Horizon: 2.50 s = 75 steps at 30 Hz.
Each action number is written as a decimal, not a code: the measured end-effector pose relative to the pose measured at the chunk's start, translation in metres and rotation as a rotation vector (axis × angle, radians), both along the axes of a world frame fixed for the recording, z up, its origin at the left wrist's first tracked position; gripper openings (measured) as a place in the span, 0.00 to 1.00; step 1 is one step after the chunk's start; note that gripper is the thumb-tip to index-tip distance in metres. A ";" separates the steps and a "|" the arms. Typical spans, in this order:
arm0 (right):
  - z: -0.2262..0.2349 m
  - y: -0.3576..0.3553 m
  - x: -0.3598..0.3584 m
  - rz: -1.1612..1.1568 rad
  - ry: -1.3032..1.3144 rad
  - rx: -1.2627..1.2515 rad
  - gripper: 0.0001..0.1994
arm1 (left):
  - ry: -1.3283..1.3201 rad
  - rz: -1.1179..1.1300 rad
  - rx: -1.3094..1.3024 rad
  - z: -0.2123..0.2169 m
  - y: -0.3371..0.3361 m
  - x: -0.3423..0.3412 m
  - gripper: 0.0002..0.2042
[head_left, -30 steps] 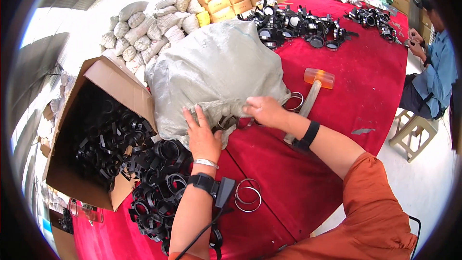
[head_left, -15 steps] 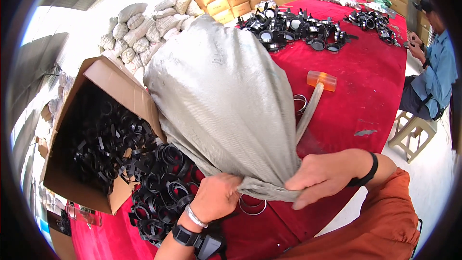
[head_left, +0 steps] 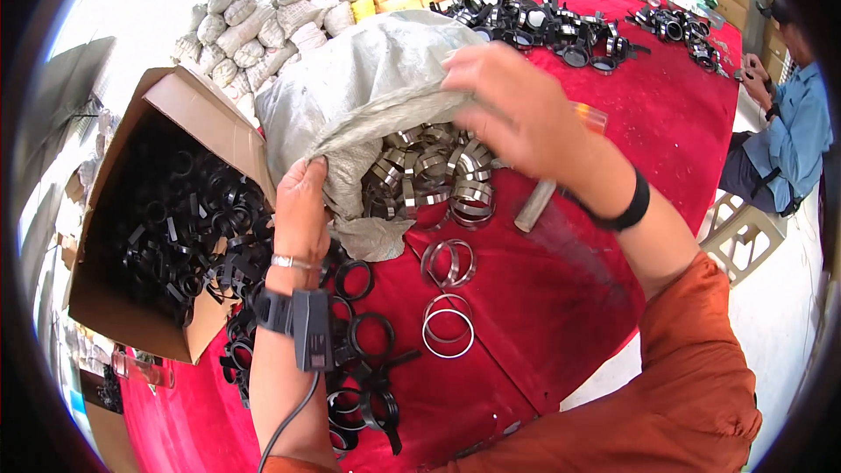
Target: Assembling metal clamps onto black plastic rings on a red table.
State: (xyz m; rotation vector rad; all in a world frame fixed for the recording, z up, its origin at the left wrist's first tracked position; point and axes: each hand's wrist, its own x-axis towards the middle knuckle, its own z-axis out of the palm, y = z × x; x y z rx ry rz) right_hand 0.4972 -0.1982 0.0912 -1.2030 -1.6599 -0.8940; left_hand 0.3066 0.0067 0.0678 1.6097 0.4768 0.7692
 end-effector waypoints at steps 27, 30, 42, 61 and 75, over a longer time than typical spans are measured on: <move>-0.066 0.145 0.132 -0.266 0.591 -1.079 0.28 | 0.125 0.076 1.573 -0.005 -0.080 -0.014 0.20; -0.042 0.140 0.104 -0.303 0.699 -1.160 0.28 | 0.388 0.205 1.293 -0.029 -0.072 0.008 0.28; -0.040 0.100 0.181 0.283 1.009 -0.749 0.19 | 0.365 0.356 0.620 -0.060 0.105 -0.018 0.09; -0.039 0.152 0.080 -0.518 0.128 -0.681 0.18 | -0.158 0.170 -0.205 -0.014 0.068 -0.034 0.15; -0.091 0.199 0.084 -0.302 0.165 -0.230 0.10 | -0.076 0.293 -0.262 -0.040 0.097 -0.026 0.18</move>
